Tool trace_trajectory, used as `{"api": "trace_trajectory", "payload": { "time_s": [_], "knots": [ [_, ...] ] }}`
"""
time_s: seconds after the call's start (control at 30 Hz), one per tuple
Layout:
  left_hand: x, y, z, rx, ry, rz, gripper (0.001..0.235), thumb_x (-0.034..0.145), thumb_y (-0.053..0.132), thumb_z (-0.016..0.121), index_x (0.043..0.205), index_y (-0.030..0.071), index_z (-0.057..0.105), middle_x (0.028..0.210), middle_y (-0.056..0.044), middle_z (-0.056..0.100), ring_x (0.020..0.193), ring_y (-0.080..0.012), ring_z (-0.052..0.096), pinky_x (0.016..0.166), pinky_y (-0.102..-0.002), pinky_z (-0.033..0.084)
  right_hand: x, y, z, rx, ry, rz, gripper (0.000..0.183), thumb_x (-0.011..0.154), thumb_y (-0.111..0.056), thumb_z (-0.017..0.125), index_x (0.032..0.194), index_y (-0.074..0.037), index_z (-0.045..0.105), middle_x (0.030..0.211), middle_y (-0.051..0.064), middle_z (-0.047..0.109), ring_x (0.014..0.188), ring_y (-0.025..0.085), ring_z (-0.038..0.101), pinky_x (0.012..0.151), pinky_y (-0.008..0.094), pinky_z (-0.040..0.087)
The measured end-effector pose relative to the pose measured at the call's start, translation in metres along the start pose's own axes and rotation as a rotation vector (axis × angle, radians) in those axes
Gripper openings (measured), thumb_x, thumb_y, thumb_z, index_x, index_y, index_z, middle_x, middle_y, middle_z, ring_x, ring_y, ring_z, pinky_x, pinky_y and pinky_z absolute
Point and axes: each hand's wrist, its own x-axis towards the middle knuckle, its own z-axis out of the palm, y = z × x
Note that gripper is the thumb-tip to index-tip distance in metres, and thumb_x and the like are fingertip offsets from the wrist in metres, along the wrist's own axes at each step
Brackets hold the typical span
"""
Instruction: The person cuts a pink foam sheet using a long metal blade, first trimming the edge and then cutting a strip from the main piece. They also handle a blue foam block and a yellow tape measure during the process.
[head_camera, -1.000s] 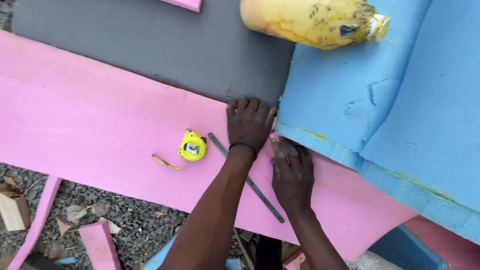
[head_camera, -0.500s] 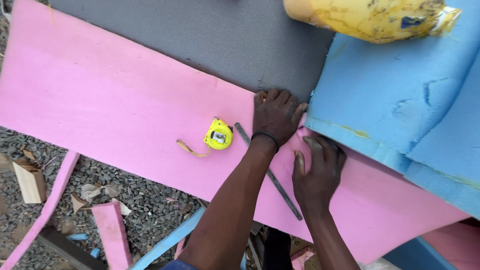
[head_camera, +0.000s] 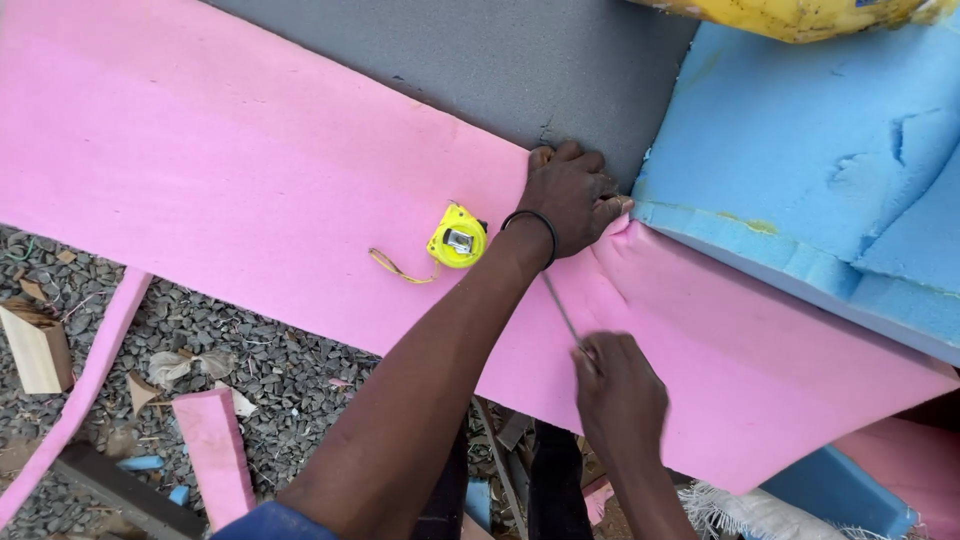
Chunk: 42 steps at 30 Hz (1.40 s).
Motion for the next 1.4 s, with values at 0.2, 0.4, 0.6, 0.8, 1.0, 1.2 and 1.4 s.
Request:
{"api": "trace_trajectory", "payload": {
  "time_s": [0.2, 0.4, 0.6, 0.8, 1.0, 1.2, 1.4],
  "knots": [
    [0.006, -0.011, -0.035, -0.236, -0.247, -0.010, 0.049, 0.094, 0.082, 0.074, 0.092, 0.037, 0.092, 0.116, 0.006, 0.078, 0.136, -0.0290, 0.062, 0.102, -0.057, 0.039, -0.061, -0.004, -0.054, -0.065, 0.189, 0.102, 0.046, 0.117, -0.028, 0.078, 0.163, -0.025, 0.081, 0.123, 0.002, 0.081, 0.088, 0.027, 0.087, 0.081, 0.054, 0.063],
    [0.009, -0.013, -0.031, -0.194, -0.299, -0.006, 0.044, 0.093, 0.066, 0.098, 0.076, 0.038, 0.067, 0.107, 0.014, 0.069, 0.130, -0.0218, 0.060, 0.103, -0.050, 0.035, -0.027, -0.036, -0.067, 0.122, 0.153, 0.163, 0.069, 0.107, -0.028, 0.093, 0.173, -0.014, 0.077, 0.119, 0.012, 0.089, 0.085, 0.024, 0.075, 0.073, 0.046, 0.066],
    [0.010, -0.013, -0.030, -0.220, -0.291, -0.035, 0.035, 0.092, 0.059, 0.095, 0.079, 0.037, 0.071, 0.108, 0.015, 0.070, 0.126, -0.0213, 0.062, 0.106, -0.046, 0.037, 0.011, -0.046, -0.056, 0.087, 0.141, 0.150, 0.054, 0.119, -0.025, 0.072, 0.172, -0.015, 0.078, 0.094, 0.005, 0.088, 0.068, 0.025, 0.073, 0.074, 0.051, 0.061],
    [0.012, -0.014, -0.026, -0.135, -0.338, -0.067, 0.031, 0.084, 0.067, 0.100, 0.105, 0.045, 0.092, 0.131, 0.016, 0.078, 0.148, -0.0190, 0.065, 0.133, -0.054, 0.048, 0.076, -0.033, -0.048, -0.100, 0.028, 0.255, 0.059, 0.115, -0.037, 0.067, 0.172, -0.030, 0.079, 0.103, 0.014, 0.095, 0.116, 0.044, 0.090, 0.108, 0.063, 0.068],
    [0.011, -0.011, -0.028, -0.151, -0.322, -0.085, 0.027, 0.088, 0.064, 0.097, 0.106, 0.043, 0.092, 0.131, 0.015, 0.078, 0.149, -0.0186, 0.065, 0.134, -0.054, 0.047, 0.073, -0.053, -0.066, -0.170, -0.088, 0.275, 0.058, 0.109, -0.024, 0.068, 0.164, -0.021, 0.086, 0.116, 0.032, 0.093, 0.122, 0.057, 0.088, 0.102, 0.073, 0.071],
    [0.006, -0.003, -0.027, -0.125, -0.311, -0.121, 0.029, 0.095, 0.064, 0.092, 0.113, 0.041, 0.091, 0.138, 0.015, 0.077, 0.153, -0.0180, 0.061, 0.140, -0.056, 0.041, 0.106, -0.031, -0.052, -0.262, -0.096, 0.211, 0.062, 0.101, -0.029, 0.076, 0.162, -0.028, 0.088, 0.116, 0.027, 0.090, 0.122, 0.057, 0.088, 0.092, 0.076, 0.073],
    [0.006, 0.002, -0.021, -0.092, -0.307, -0.134, 0.030, 0.101, 0.063, 0.089, 0.118, 0.038, 0.088, 0.142, 0.013, 0.073, 0.156, -0.0192, 0.057, 0.143, -0.059, 0.038, 0.051, -0.087, -0.116, -0.256, -0.244, 0.251, 0.064, 0.107, -0.025, 0.064, 0.168, -0.015, 0.081, 0.123, 0.034, 0.091, 0.132, 0.060, 0.085, 0.114, 0.078, 0.067]
  ]
}}
